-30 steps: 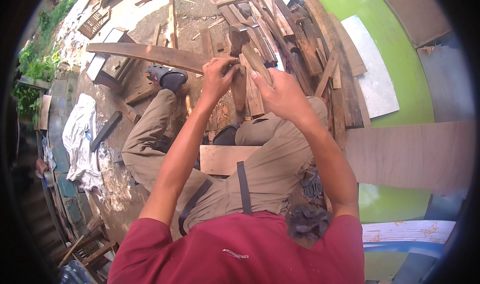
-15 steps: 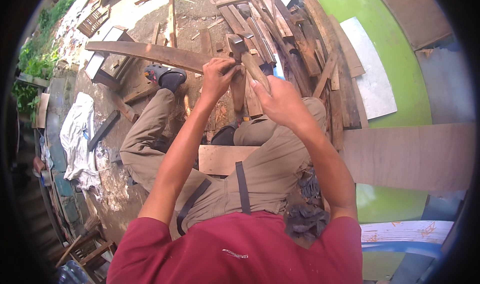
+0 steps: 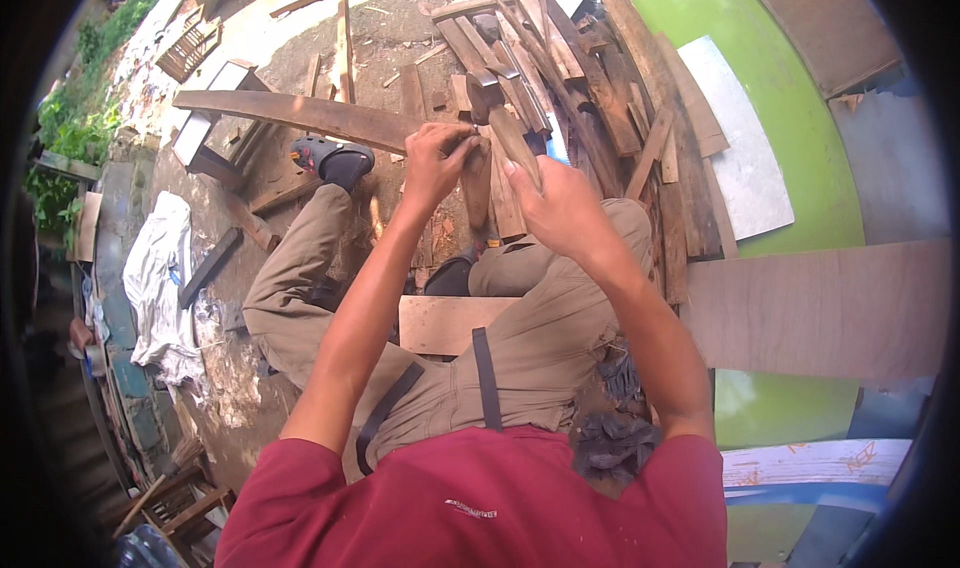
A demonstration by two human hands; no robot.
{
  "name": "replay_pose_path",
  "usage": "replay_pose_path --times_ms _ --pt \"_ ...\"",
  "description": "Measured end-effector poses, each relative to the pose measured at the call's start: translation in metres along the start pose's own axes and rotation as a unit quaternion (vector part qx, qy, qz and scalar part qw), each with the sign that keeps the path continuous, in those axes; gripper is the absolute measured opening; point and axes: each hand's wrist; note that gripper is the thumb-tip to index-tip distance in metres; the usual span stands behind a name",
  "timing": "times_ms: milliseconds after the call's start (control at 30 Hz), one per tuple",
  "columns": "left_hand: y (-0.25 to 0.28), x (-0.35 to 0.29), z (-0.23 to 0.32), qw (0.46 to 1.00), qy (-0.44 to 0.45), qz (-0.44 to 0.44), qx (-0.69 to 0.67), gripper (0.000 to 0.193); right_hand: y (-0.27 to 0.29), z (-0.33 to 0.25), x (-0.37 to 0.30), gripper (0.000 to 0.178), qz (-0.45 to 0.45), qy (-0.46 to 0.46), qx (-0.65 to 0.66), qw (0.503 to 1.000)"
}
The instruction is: The person sits on the ground and assembles a small wooden structure. They use a hammer to drive nails into the wood pieces to secure them together.
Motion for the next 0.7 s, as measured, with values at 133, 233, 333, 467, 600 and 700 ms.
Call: replay_pose_path --times_ms 133,233,333,467,600,700 --pt "0.004 0.004 -0.005 0.999 -0.001 -0.033 -0.037 0.021 0.001 0.003 -0.002 0.051 -0.006 0.001 0.015 1.000" --pt "0.022 0.017 -0.016 0.970 0.138 -0.115 -0.163 0.023 0.014 -0.010 -0.007 0.051 -0.028 -0.056 0.057 0.996" --pt "0.039 0.051 -0.032 0.993 0.065 -0.067 -0.067 0.024 0.019 -0.018 -0.014 0.050 -0.014 -0.053 0.075 0.996" --pt "0.035 0.079 -0.038 0.992 -0.077 -0.071 0.066 0.027 0.019 -0.019 -0.017 0.048 -0.004 -0.010 0.058 0.998" --pt "0.016 0.075 -0.022 0.948 0.020 -0.234 0.217 0.054 0.016 -0.028 -0.018 0.047 -0.014 -0.035 0.084 0.996" --pt "0.008 0.071 -0.031 0.935 0.054 -0.250 0.247 0.070 0.009 -0.019 -0.012 0.047 -0.012 -0.039 0.068 0.997"
Point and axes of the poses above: each hand's wrist, its own x-axis towards the middle knuckle, its own y-axis out of the back of the hand, z = x × y, and after that the axes turned 1 degree about -x, right-handed
